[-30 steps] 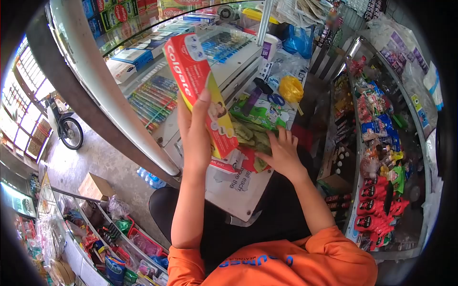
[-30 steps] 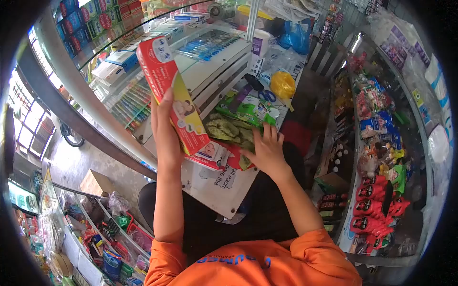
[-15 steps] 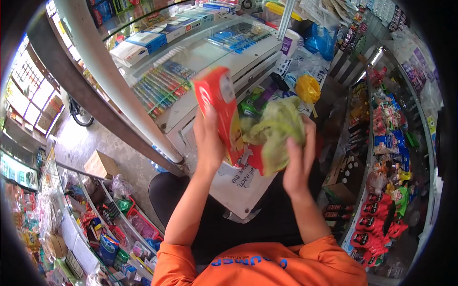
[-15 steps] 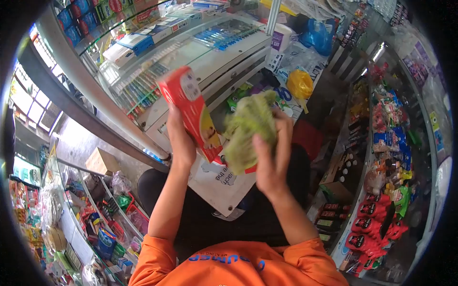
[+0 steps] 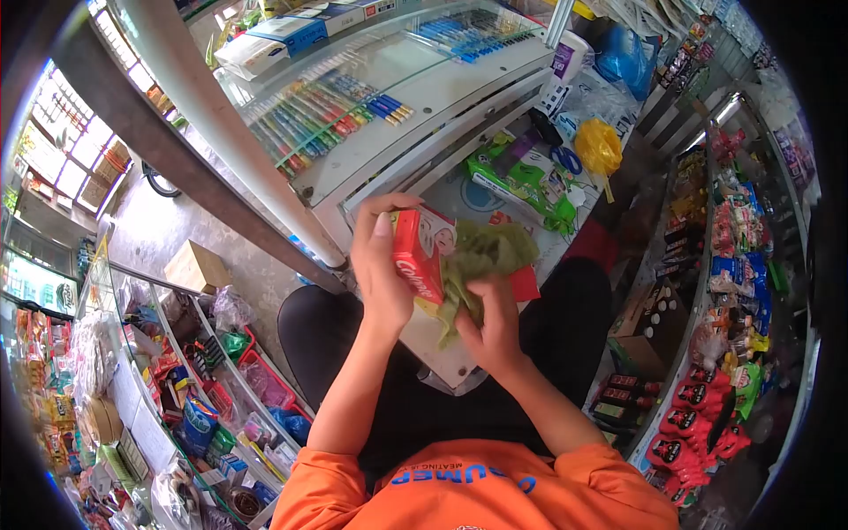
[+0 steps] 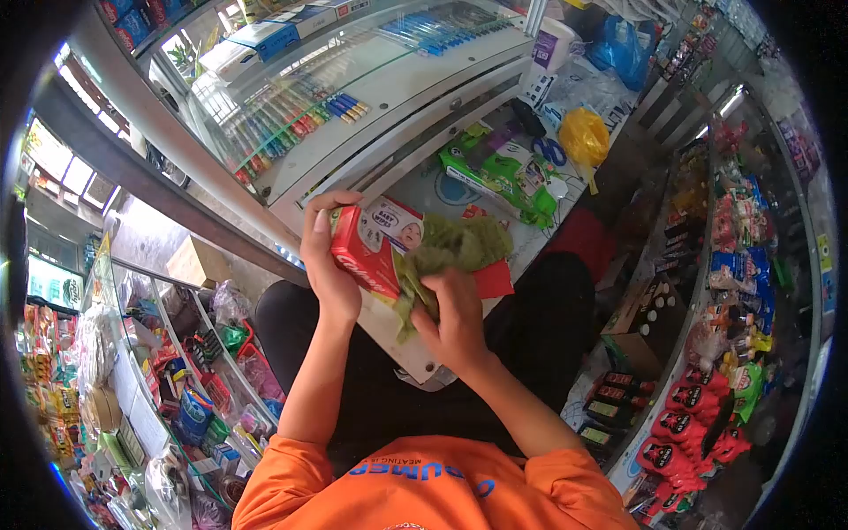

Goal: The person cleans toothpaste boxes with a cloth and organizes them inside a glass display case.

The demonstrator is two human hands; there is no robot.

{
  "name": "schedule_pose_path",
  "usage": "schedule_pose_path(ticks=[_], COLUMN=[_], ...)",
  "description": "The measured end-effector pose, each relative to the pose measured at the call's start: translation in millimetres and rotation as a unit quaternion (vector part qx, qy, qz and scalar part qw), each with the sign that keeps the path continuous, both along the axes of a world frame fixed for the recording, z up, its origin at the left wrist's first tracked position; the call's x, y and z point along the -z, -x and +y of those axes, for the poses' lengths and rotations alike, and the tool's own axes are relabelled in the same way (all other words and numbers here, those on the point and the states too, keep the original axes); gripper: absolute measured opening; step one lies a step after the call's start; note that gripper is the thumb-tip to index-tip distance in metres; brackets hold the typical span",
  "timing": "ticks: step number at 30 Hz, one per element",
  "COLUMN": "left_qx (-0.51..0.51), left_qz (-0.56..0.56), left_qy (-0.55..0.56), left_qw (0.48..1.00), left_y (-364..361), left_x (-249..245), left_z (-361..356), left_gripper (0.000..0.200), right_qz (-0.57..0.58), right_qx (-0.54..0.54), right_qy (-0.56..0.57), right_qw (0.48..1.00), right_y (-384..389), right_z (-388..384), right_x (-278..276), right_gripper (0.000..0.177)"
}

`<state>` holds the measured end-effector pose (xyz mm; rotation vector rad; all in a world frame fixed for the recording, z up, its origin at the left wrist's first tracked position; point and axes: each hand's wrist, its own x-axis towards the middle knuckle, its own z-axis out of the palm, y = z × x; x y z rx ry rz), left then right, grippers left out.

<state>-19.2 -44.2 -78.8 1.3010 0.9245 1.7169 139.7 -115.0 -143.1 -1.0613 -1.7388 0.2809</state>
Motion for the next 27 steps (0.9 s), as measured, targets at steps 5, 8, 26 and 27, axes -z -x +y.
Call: schedule_pose_path(ticks=[5,8,26,27], left_qx=[0.011,0.081,0.095,0.094], left_qz=[0.073,0.063,0.119,0.115], left_qy=[-0.067,-0.053,-0.048,-0.030], left_qw=[0.995,0.993,0.987,0.988], left_y=[5.0,0.8,-4.3,-4.0], left_x=[5.5,7.2,-5.3,-6.0], left_z=[6.0,1.8,-8.0,-9.5], left_gripper=[0.057,0.060,0.060,0.060], right_qz=[0.033,0.075,0.058,0.057], right_qx=[-0.033,-0.045,-0.022,-0.023], right_qy=[0.010,-0.087,0.024,0.006], right_qw=[0.999,0.992,0.998,0.998], right_y=[10.5,23.0,12.9,15.6], right_z=[3.8,22.9,5.1,9.2], right_x=[-19.1,-81.2,-63.3,-65.3], right_gripper=[0.034,0.033,0.030,0.032])
